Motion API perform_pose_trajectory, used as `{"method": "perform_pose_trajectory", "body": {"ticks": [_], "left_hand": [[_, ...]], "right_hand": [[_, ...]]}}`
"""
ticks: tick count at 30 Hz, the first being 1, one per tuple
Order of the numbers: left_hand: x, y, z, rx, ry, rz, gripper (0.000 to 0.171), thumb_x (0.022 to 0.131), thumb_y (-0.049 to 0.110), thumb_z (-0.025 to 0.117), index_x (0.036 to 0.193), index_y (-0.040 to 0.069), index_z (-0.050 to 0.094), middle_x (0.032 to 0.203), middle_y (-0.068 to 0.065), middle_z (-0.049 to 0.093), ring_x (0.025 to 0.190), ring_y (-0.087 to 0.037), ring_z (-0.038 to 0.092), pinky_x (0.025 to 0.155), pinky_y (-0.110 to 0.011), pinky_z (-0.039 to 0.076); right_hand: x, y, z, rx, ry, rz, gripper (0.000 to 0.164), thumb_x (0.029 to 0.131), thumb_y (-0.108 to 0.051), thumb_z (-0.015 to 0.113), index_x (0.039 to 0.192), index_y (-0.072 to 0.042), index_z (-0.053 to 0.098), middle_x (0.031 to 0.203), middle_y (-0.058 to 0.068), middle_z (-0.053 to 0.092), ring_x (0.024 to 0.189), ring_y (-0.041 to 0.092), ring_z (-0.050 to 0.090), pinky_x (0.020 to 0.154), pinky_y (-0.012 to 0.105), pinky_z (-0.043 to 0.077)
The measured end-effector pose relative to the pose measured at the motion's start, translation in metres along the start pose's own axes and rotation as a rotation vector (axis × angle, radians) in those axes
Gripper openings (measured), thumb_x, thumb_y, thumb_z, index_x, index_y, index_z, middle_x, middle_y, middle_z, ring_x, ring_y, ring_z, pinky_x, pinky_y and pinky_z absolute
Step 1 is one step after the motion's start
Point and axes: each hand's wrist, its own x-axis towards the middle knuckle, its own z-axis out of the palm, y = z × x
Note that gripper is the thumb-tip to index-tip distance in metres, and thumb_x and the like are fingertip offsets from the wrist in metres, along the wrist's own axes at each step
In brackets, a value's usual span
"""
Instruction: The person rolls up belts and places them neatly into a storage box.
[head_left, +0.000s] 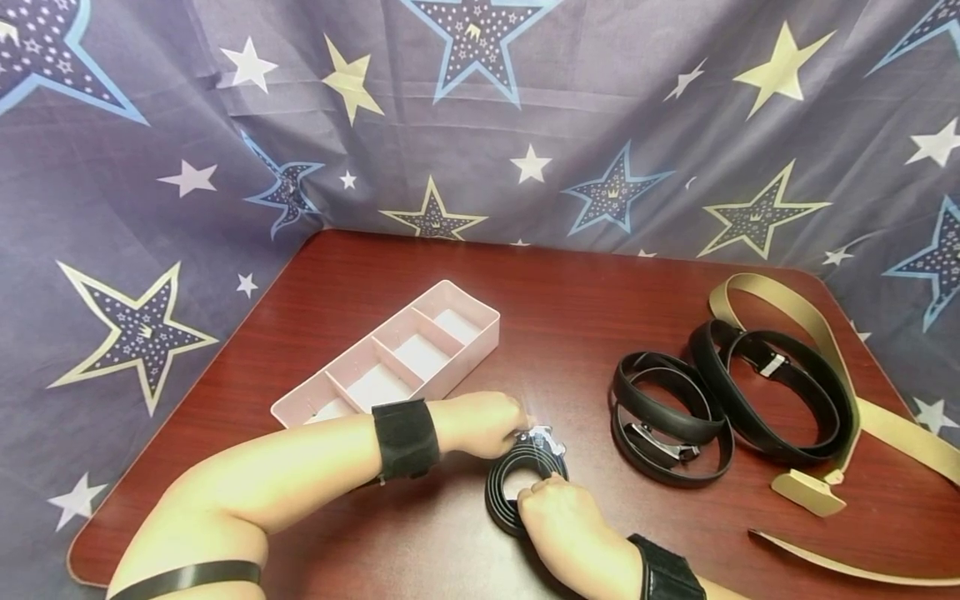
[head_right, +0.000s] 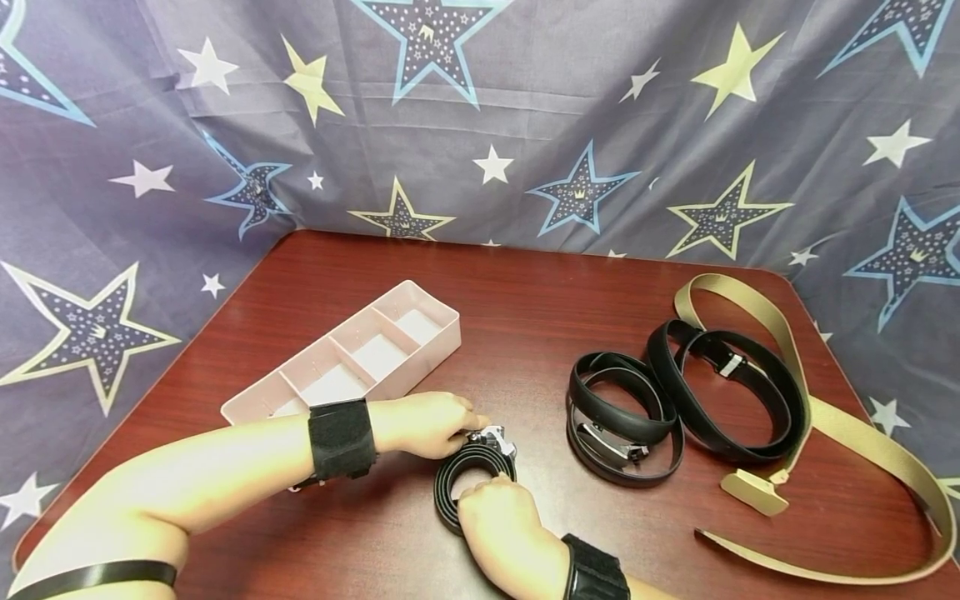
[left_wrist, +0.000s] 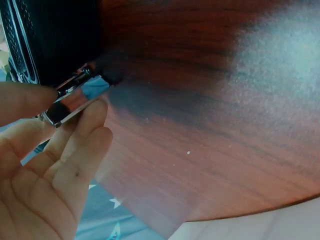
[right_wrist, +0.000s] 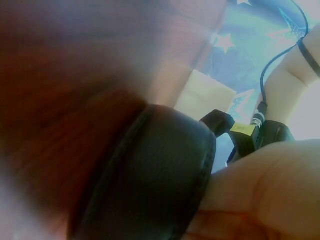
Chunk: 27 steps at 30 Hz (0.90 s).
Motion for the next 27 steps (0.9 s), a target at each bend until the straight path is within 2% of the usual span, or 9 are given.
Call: {"method": "perform_pose_trajectory", "body": {"ticks": [5, 10, 14, 20, 24, 27], "left_hand": [[0.002, -0.002, -0.003, -0.013, -0.055, 0.021, 0.006, 0.087, 0.008, 0.065, 0.081, 0.01, 0.067, 0.084, -0.003, 0.07, 0.079, -0.018, 0.067, 0.075, -0.033, 0.055], [0.004, -0.006, -0.008, -0.144, -0.132, -0.022, 0.026, 0.087, 0.019, 0.069, 0.067, 0.016, 0.052, 0.07, 0.006, 0.049, 0.066, -0.011, 0.044, 0.061, -0.028, 0.041], [0.005, -0.008, -0.012, -0.188, -0.172, -0.036, 0.036, 0.088, 0.025, 0.074, 0.067, 0.02, 0.046, 0.067, 0.009, 0.041, 0.065, -0.01, 0.04, 0.06, -0.027, 0.036], [0.005, -0.007, -0.012, -0.175, -0.169, -0.053, 0.036, 0.086, 0.025, 0.078, 0.068, 0.019, 0.048, 0.064, 0.01, 0.039, 0.063, -0.01, 0.039, 0.059, -0.026, 0.034], [0.005, -0.005, -0.01, -0.166, -0.153, -0.07, 0.036, 0.086, 0.025, 0.079, 0.068, 0.018, 0.049, 0.064, 0.01, 0.038, 0.064, -0.01, 0.038, 0.059, -0.026, 0.034], [0.004, -0.003, -0.009, -0.171, -0.145, -0.089, 0.038, 0.086, 0.025, 0.079, 0.066, 0.018, 0.047, 0.064, 0.01, 0.037, 0.064, -0.01, 0.038, 0.059, -0.027, 0.033]], "right_hand": [[0.0, 0.001, 0.0, 0.011, 0.004, -0.008, 0.023, 0.073, -0.008, 0.076, 0.063, -0.015, 0.057, 0.06, -0.004, 0.057, 0.056, 0.011, 0.056, 0.05, 0.024, 0.044], [0.0, 0.001, 0.0, -0.006, 0.039, -0.019, 0.024, 0.073, -0.008, 0.077, 0.063, -0.014, 0.057, 0.059, -0.003, 0.057, 0.055, 0.011, 0.056, 0.05, 0.025, 0.045], [-0.001, 0.0, 0.001, -0.02, 0.08, -0.024, 0.025, 0.072, -0.006, 0.078, 0.063, -0.014, 0.056, 0.059, -0.002, 0.056, 0.053, 0.012, 0.057, 0.049, 0.025, 0.046], [-0.001, 0.001, 0.002, 0.003, 0.076, -0.031, 0.023, 0.071, -0.005, 0.077, 0.064, -0.012, 0.056, 0.059, -0.001, 0.055, 0.054, 0.014, 0.054, 0.049, 0.025, 0.046], [-0.001, 0.004, -0.001, 0.045, 0.028, -0.048, 0.022, 0.07, -0.006, 0.077, 0.065, -0.012, 0.057, 0.06, -0.002, 0.055, 0.055, 0.015, 0.054, 0.049, 0.026, 0.045], [-0.002, 0.008, -0.004, 0.081, -0.008, -0.08, 0.022, 0.076, -0.008, 0.078, 0.067, -0.013, 0.058, 0.061, -0.002, 0.056, 0.058, 0.013, 0.057, 0.053, 0.026, 0.047]]}}
